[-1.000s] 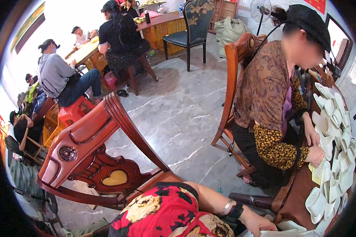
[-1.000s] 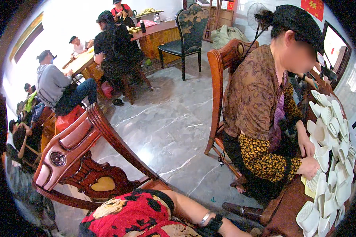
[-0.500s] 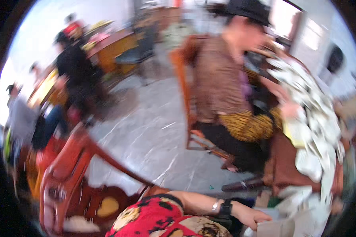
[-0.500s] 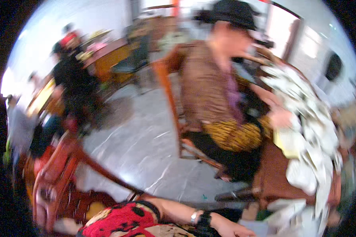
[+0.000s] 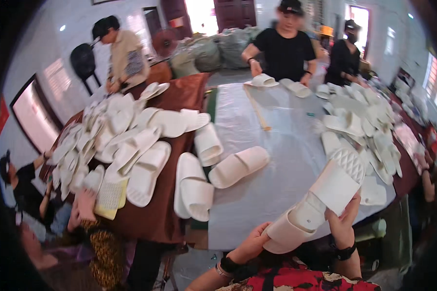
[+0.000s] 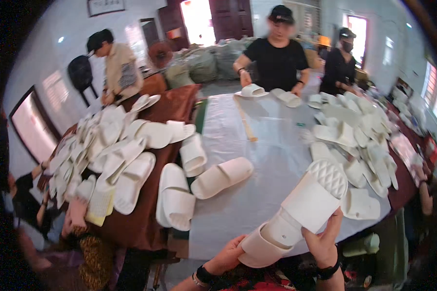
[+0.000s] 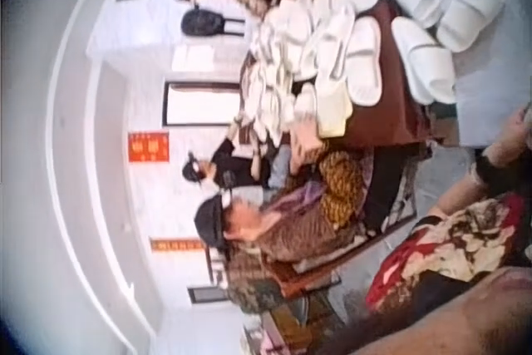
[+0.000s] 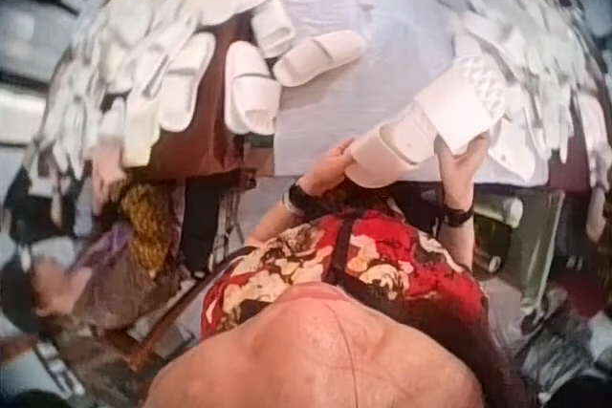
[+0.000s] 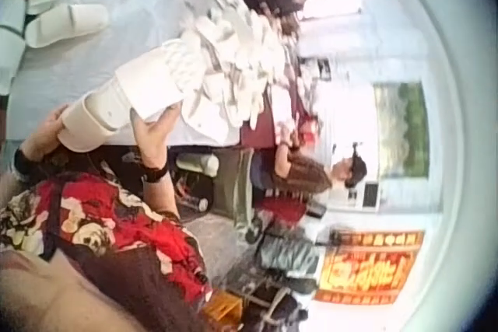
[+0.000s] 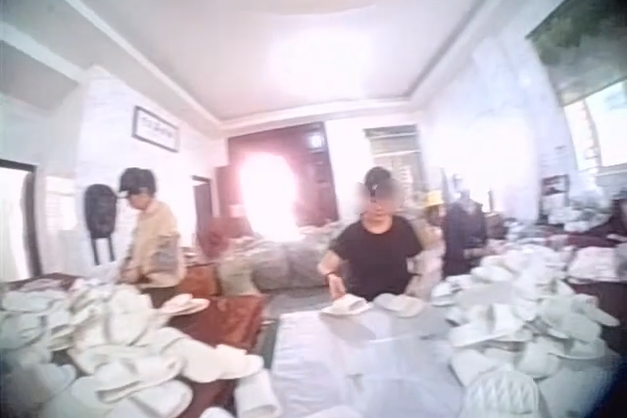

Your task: Stitch the upper fabric of white slippers to the soles using a sewing needle and thread in a manufacturing setting.

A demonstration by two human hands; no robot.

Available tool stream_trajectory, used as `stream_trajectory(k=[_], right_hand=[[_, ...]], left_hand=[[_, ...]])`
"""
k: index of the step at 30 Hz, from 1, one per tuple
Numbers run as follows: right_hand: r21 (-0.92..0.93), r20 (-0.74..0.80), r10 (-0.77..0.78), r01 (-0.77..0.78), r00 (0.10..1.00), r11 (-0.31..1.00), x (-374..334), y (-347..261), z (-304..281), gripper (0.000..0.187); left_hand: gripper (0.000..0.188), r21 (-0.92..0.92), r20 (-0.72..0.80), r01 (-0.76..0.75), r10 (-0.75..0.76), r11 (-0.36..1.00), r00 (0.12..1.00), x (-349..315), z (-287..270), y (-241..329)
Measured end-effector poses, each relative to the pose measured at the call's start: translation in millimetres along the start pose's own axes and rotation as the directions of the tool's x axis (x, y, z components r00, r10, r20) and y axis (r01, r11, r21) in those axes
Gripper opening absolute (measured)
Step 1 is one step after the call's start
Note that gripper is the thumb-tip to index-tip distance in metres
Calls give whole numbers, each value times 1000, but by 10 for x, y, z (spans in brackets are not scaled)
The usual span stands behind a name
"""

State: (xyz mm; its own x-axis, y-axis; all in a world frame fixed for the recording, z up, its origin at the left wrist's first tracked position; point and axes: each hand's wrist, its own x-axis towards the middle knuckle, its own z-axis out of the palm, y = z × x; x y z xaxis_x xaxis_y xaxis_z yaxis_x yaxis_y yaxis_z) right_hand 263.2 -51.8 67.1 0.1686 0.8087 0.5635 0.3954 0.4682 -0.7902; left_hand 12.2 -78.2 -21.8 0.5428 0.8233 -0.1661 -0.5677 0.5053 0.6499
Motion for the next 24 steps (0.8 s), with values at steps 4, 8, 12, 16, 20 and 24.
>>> stream_trajectory(k=[4, 8, 12, 16, 20, 24], right_hand=[[-189, -141, 35, -61, 989, 980, -160, 11, -341, 62], [-111, -211, 102, -128, 972, 986, -247, 21, -553, 48], [-433, -69, -83, 45, 994, 900, -63, 188, -804, 33], [-433, 17, 74, -59, 997, 900, 161, 296, -632, 38], [-407, 110, 97, -45, 989, 912, 61, 579, -180, 41], [-452, 324, 38, 119, 945, 884, -164, 829, -10, 47]], left_hand=[[33, -86, 29, 119, -117, 989, 993, 151, 104, -120], [36, 91, 15, 82, -84, 992, 996, 87, 149, -140], [31, 320, -137, 51, -7, 946, 991, 19, 89, -67], [30, 540, -252, -23, 188, 842, 949, -28, -101, 269], [30, 837, -233, 29, 309, 546, 922, 270, -194, 585], [32, 966, -99, 35, 244, 255, 965, 980, -5, 804]])
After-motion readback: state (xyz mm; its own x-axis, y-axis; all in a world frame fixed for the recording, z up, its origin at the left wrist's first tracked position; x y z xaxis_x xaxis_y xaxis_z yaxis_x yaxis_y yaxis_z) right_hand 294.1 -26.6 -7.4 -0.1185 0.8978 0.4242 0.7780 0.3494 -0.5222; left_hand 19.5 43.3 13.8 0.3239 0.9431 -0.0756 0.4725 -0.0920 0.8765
